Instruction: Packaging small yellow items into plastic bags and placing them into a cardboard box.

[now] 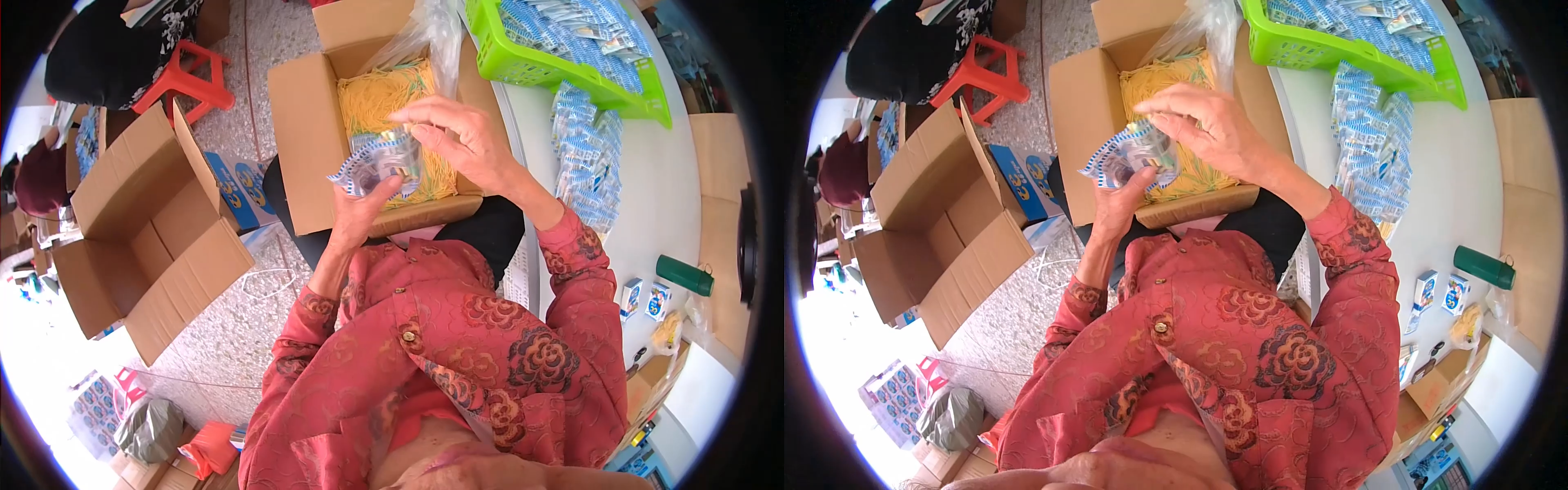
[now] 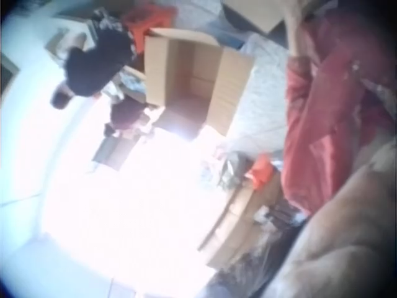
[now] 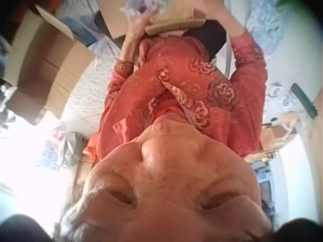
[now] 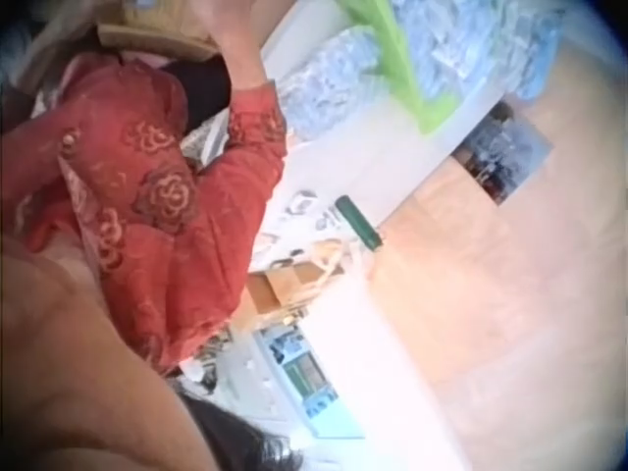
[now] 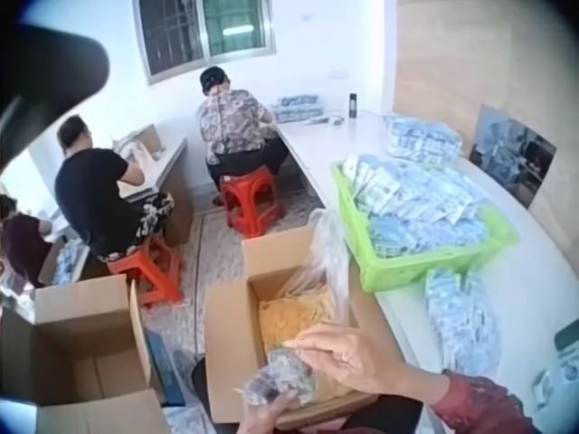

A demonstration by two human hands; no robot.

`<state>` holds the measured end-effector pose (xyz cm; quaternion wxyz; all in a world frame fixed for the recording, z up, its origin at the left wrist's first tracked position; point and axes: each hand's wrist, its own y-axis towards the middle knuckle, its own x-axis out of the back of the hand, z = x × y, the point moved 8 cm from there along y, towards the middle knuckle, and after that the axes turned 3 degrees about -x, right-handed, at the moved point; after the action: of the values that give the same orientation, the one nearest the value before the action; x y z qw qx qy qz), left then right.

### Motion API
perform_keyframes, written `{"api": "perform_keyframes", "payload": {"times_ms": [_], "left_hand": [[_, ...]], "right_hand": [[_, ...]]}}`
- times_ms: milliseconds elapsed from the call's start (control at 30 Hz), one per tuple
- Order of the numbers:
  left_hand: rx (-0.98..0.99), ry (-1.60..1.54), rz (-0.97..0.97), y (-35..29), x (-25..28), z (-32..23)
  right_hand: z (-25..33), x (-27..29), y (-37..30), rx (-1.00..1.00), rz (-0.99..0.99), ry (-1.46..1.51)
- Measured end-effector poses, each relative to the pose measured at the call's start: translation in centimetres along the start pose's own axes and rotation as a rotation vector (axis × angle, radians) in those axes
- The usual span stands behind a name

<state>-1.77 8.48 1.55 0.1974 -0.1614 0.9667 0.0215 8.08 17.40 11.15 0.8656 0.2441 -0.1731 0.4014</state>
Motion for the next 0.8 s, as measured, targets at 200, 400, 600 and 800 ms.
{"api": "perform_keyframes", "payload": {"times_ms": [200, 400, 600, 800], "left_hand": [[0.06, -0.031, 0.005, -0.2, 0.4, 0.5], [0.012, -0.058, -0.023, 0.2, -0.3, -0.6], [0.065, 0.016, -0.093, 0.3, 0.5, -0.2], [0.097, 0.119, -0.107, -0.5, 1.5, 0.5]], "right_hand": [[-2.2, 0.3, -1.3, -0.247, -0.047, 0.381], [-2.1, 0.7, -1.7, -0.273, -0.043, 0.393], [-2.6, 2.9, -1.7, -0.307, -0.127, 0.521], [-3.3, 6.9, -1.1, -0.324, -0.2, 0.341]]}}
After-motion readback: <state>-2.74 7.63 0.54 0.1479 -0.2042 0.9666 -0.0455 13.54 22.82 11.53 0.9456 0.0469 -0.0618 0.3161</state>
